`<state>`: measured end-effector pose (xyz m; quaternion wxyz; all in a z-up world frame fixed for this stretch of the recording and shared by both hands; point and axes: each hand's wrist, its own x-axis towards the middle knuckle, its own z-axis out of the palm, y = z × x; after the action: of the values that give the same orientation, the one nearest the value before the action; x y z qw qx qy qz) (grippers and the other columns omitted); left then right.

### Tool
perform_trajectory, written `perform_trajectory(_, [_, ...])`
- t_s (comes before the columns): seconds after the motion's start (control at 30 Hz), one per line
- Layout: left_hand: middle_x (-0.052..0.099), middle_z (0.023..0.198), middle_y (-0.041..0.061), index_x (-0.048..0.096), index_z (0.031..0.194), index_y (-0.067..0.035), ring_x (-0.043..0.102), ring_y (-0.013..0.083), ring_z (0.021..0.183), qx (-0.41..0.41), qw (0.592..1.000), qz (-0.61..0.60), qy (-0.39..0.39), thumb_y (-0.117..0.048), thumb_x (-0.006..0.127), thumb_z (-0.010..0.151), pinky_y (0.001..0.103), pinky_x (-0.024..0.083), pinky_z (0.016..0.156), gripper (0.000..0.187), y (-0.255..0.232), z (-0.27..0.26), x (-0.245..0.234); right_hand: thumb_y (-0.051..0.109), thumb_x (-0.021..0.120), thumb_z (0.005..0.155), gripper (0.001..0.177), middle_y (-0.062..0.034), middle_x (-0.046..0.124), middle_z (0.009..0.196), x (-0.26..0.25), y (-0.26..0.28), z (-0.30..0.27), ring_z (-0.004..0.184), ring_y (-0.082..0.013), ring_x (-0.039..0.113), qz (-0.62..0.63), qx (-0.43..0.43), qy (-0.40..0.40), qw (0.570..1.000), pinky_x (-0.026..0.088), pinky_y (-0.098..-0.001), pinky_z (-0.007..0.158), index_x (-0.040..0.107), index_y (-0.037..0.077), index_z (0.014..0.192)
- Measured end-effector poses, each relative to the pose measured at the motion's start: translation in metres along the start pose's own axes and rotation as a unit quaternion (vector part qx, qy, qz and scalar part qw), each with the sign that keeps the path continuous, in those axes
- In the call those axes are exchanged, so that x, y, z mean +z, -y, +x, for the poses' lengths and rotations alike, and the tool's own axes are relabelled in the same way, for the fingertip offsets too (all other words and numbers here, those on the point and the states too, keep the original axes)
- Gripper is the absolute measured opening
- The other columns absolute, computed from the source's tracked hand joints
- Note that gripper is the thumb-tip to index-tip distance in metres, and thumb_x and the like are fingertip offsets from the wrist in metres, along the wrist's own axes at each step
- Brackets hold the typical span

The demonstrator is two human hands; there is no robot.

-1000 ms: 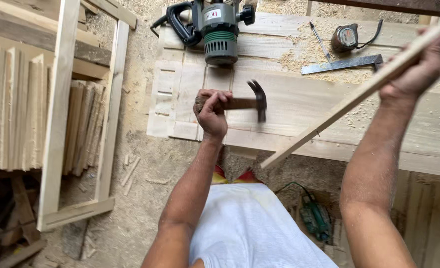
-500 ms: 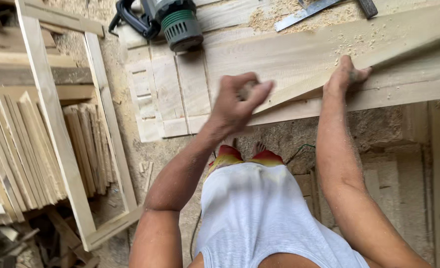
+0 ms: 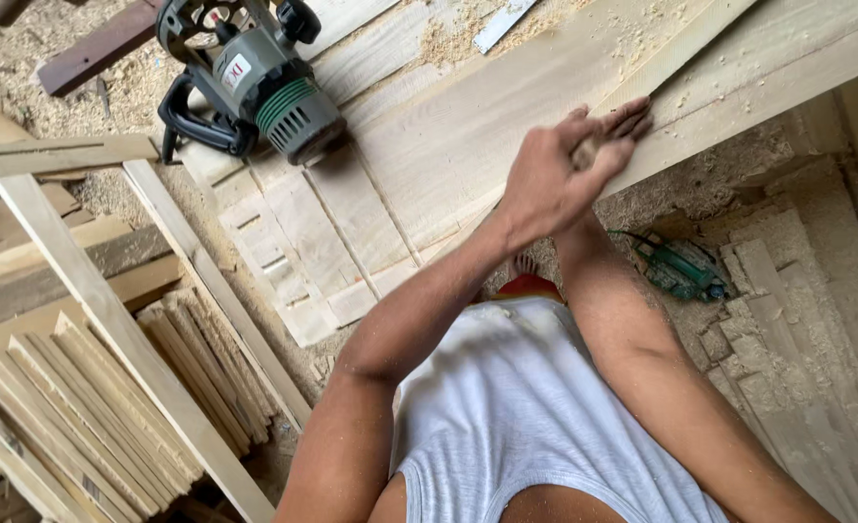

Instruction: The person measures and marks a wooden board using a ruler and pen, then uses a hammer to nail a smaller piece of wood onto it, and finally uses a wood router to carve grooves into the board.

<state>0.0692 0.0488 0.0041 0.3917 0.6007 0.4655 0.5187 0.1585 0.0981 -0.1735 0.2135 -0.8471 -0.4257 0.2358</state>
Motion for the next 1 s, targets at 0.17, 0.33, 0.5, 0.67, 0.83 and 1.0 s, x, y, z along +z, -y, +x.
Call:
perform_trajectory(0.17, [0.052,0.059,0.001,0.063,0.080,-0.008,0.050,0.0132,0.048,0.076,0.996,0.001,0.047,-0.029,0.059,0.090,0.034,0.045,0.046,0.024,-0.024,-0.077,-0.038,0.036,0.057,0.107,0.082,-0.0202,0.006,0.171,-0.008,0.019,0.016,0.159,-0.0338,0.009,-0.047,-0.038,-0.047,0.997,0.013,-0.0502,0.128,0.008,0.000,0.162])
perform_trajectory(0.33, [0.053,0.063,0.006,0.055,0.072,-0.008,0.055,0.0209,0.055,0.122,0.989,-0.076,0.038,-0.018,0.067,0.084,0.036,0.044,0.051,0.019,-0.035,-0.099,-0.061,0.033,0.055,0.110,0.084,-0.0233,0.003,0.171,-0.012,0.017,-0.005,0.160,-0.0355,0.004,-0.052,-0.047,-0.038,0.997,0.008,-0.0513,0.129,0.001,-0.005,0.162])
perform_trajectory(0.5, [0.051,0.060,0.008,0.055,0.069,-0.005,0.052,0.0237,0.054,0.186,0.979,-0.070,0.049,-0.015,0.069,0.078,0.039,0.041,0.054,0.019,-0.025,-0.102,-0.075,0.005,0.050,0.110,0.066,-0.0271,0.015,0.173,-0.005,0.001,-0.003,0.162,-0.0382,0.018,0.184,-0.256,-0.134,0.939,0.018,-0.0529,0.136,0.016,-0.003,0.167])
perform_trajectory(0.67, [0.050,0.055,0.004,0.056,0.067,-0.009,0.049,0.0173,0.048,0.177,0.975,-0.132,0.013,-0.018,0.065,0.078,0.035,0.041,0.050,0.016,-0.020,-0.113,-0.073,-0.011,0.051,0.088,0.042,-0.0255,0.066,0.136,-0.051,-0.062,-0.082,0.133,-0.0396,0.059,0.098,-0.534,0.195,0.817,0.047,-0.0466,0.115,0.069,-0.003,0.126])
perform_trajectory(0.83, [0.057,0.058,0.002,0.061,0.071,-0.008,0.053,0.0110,0.048,0.027,0.993,-0.111,0.031,-0.026,0.063,0.090,0.028,0.045,0.047,0.027,-0.026,-0.071,-0.073,-0.009,0.054,0.093,0.026,-0.0195,0.072,0.114,-0.046,-0.057,-0.031,0.109,-0.0317,0.072,0.150,-0.635,0.061,0.755,0.063,-0.0414,0.096,0.067,-0.005,0.114])
perform_trajectory(1.0, [0.050,0.057,0.002,0.063,0.071,0.000,0.043,0.0100,0.055,-0.136,0.989,-0.007,0.053,-0.039,0.065,0.091,0.030,0.035,0.050,0.043,-0.018,0.051,0.004,0.006,0.056,0.115,0.011,-0.0135,0.071,0.103,-0.063,0.007,0.134,0.094,-0.0227,0.073,0.211,-0.516,-0.087,0.825,0.065,-0.0330,0.079,0.064,0.000,0.109])
